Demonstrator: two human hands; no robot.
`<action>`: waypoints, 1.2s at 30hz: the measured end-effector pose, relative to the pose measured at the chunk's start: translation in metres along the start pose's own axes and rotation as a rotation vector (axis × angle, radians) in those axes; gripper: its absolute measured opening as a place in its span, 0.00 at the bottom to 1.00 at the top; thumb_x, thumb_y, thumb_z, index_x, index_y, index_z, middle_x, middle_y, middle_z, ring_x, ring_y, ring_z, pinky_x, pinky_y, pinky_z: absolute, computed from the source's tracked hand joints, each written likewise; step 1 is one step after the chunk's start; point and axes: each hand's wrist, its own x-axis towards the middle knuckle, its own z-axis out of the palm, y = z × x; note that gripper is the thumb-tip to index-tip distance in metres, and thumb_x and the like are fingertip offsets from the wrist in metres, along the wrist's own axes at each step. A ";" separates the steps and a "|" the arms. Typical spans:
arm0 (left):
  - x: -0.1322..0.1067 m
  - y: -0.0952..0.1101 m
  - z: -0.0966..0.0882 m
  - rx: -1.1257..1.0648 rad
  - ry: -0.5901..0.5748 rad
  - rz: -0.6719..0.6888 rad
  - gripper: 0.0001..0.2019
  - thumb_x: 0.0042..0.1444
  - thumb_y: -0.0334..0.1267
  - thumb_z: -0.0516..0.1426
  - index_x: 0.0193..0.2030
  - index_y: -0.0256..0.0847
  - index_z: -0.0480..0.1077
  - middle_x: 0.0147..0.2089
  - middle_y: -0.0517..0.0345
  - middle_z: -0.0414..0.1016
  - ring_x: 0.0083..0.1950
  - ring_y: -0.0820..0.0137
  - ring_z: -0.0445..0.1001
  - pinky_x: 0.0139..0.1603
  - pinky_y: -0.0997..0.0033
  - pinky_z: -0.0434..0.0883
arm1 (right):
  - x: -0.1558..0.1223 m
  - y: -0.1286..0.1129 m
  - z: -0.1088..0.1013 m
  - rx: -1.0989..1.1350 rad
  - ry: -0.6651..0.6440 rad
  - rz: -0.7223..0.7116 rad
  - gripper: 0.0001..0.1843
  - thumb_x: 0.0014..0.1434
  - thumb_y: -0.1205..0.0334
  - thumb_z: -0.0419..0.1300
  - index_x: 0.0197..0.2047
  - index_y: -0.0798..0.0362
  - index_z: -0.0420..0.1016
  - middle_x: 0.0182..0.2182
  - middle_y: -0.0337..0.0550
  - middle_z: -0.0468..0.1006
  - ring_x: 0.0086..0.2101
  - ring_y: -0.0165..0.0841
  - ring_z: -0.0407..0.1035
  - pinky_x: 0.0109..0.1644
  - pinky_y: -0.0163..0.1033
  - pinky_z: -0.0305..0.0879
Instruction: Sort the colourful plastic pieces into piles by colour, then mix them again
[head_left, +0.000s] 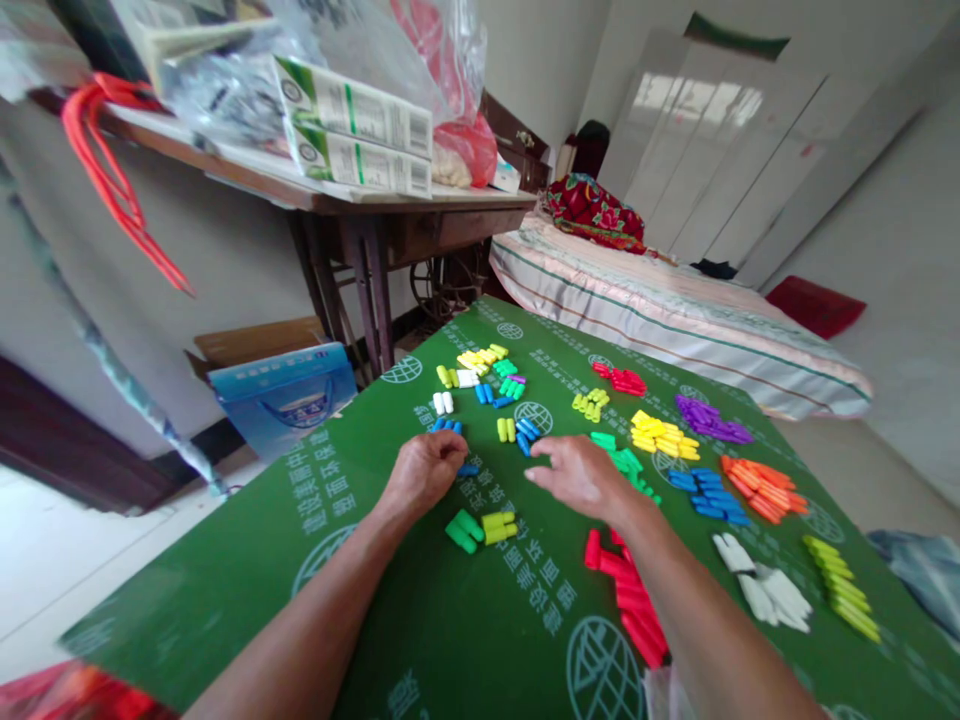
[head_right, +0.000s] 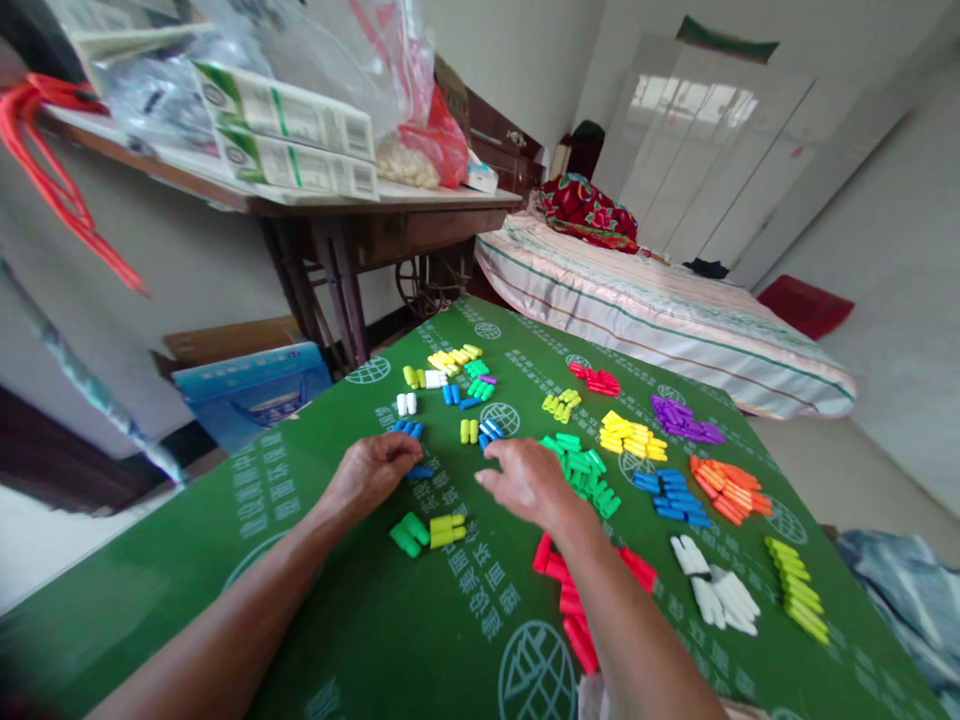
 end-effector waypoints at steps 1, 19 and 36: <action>0.000 0.000 0.000 0.004 0.000 -0.001 0.11 0.45 0.41 0.51 0.26 0.40 0.73 0.25 0.61 0.75 0.29 0.69 0.72 0.33 0.72 0.65 | -0.007 -0.014 0.004 0.021 -0.013 -0.072 0.17 0.58 0.52 0.58 0.49 0.45 0.75 0.33 0.38 0.80 0.35 0.32 0.73 0.35 0.33 0.60; 0.004 0.000 -0.004 0.004 0.020 0.005 0.11 0.43 0.43 0.52 0.26 0.43 0.73 0.25 0.63 0.76 0.29 0.68 0.72 0.32 0.73 0.65 | -0.024 -0.081 0.033 -0.021 -0.086 -0.190 0.14 0.54 0.51 0.58 0.37 0.50 0.76 0.33 0.44 0.81 0.35 0.38 0.75 0.34 0.36 0.64; 0.003 0.003 -0.005 0.012 0.010 -0.005 0.11 0.43 0.45 0.52 0.25 0.43 0.73 0.23 0.63 0.75 0.27 0.69 0.71 0.31 0.73 0.64 | 0.006 0.151 0.001 0.024 0.074 0.551 0.13 0.55 0.53 0.60 0.27 0.53 0.74 0.18 0.38 0.73 0.20 0.28 0.66 0.24 0.32 0.52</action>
